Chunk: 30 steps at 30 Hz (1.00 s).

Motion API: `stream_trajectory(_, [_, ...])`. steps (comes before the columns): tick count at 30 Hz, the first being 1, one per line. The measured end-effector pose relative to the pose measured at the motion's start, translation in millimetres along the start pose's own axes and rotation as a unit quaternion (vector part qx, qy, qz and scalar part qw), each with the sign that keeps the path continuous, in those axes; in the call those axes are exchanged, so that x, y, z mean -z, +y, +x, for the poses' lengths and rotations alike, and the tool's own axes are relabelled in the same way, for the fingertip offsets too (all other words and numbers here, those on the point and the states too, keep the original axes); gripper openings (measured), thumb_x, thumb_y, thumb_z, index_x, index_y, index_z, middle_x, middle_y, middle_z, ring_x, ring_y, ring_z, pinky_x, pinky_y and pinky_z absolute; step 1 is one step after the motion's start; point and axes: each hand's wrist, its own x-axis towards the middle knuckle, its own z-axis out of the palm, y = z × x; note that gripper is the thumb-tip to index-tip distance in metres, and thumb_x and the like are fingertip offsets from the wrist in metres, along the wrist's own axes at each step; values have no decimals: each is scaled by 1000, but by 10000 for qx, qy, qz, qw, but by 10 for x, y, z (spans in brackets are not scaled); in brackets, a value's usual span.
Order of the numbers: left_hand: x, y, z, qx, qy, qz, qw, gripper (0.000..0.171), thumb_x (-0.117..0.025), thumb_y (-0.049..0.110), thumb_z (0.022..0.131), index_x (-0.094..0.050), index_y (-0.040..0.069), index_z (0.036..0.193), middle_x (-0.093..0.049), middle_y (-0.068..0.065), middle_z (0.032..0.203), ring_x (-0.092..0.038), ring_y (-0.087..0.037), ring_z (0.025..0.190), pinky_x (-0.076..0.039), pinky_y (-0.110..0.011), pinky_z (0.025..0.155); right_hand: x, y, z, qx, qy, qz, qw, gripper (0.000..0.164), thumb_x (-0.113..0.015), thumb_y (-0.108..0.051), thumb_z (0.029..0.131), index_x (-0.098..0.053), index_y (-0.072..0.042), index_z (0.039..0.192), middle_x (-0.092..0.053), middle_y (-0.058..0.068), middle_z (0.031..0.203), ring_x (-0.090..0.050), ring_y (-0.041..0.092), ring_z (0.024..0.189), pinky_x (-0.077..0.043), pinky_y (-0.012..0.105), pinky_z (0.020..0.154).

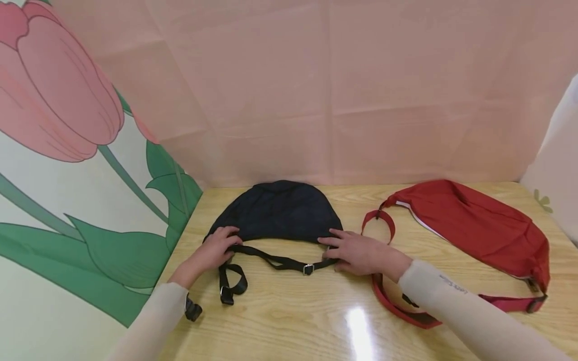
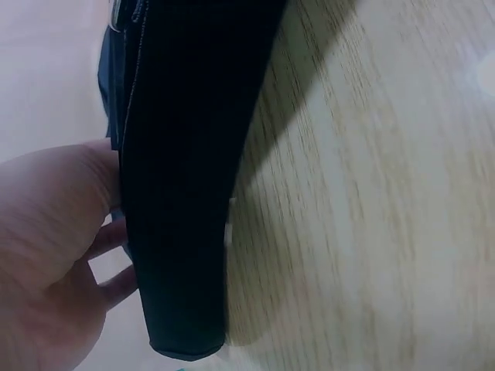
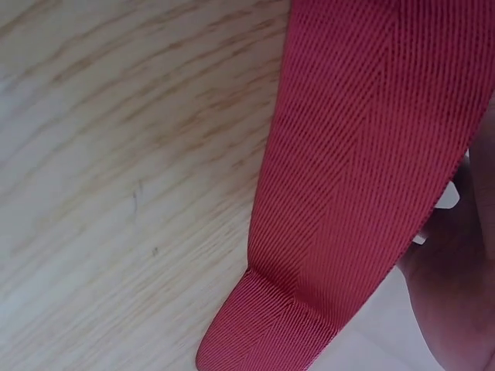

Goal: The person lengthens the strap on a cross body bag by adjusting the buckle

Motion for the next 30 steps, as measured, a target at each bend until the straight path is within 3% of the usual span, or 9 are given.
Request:
stream_trajectory(4, [6, 25, 9, 259, -329, -88, 9991, 27, -72, 15, 96, -69, 19, 122, -45, -11, 155, -43, -35, 138, -40, -61, 103, 1, -53, 15, -1, 237, -44, 9997, 31, -70, -32, 96, -68, -23, 126, -50, 10, 151, -37, 47, 142, -40, 62, 106])
stream_trajectory(7, [32, 74, 25, 485, -631, -220, 9966, 26, -67, 19, 99, -68, 16, 125, -43, -11, 156, -41, -35, 141, -41, -61, 104, 9, -111, 55, 206, 644, -136, 9976, 29, -74, -29, 93, -71, -17, 120, -62, 9, 138, -42, 43, 140, -40, 59, 107])
stream_trajectory(12, [126, 355, 105, 635, -967, -200, 9931, 31, -64, 25, 101, -63, 16, 131, -43, -14, 156, -39, -37, 142, -36, -60, 109, 15, -220, 141, 551, 1124, -81, 9921, 25, -80, -21, 88, -73, -14, 112, -70, -1, 111, -59, 26, 118, -51, 43, 96])
stream_trajectory(16, [131, 720, 178, 56, -1014, 83, 9948, 39, -65, 30, 100, -59, 19, 137, -45, -10, 154, -41, -31, 142, -32, -53, 115, 17, -306, 184, 458, 1087, 64, 9930, 21, -78, -21, 90, -73, -17, 110, -69, -8, 102, -56, 15, 98, -51, 34, 84])
stream_trajectory(22, [19, 1221, 260, -790, -925, 187, 9924, 39, -67, 38, 98, -62, 25, 135, -58, 3, 142, -50, -18, 134, -34, -43, 115, 67, -391, 187, 134, 828, 314, 9960, 11, -71, -18, 95, -71, -20, 106, -67, -10, 98, -58, 12, 92, -50, 33, 80])
stream_trajectory(26, [-55, 1399, 299, -1123, -563, 24, 9921, 34, -66, 44, 98, -67, 23, 125, -68, 9, 119, -61, -12, 113, -43, -36, 106, 146, -418, 170, -17, 750, 798, 9940, 11, -70, -12, 96, -70, -19, 105, -66, -8, 99, -61, 10, 90, -54, 33, 80])
stream_trajectory(30, [-30, 1499, 324, -1161, -327, -564, 9911, 24, -63, 39, 100, -70, 21, 114, -70, 11, 103, -63, -5, 92, -49, -27, 90, 276, -450, 151, -30, 825, 1361, 9872, 13, -65, -6, 98, -68, -17, 104, -65, -7, 98, -60, 8, 88, -54, 32, 79])
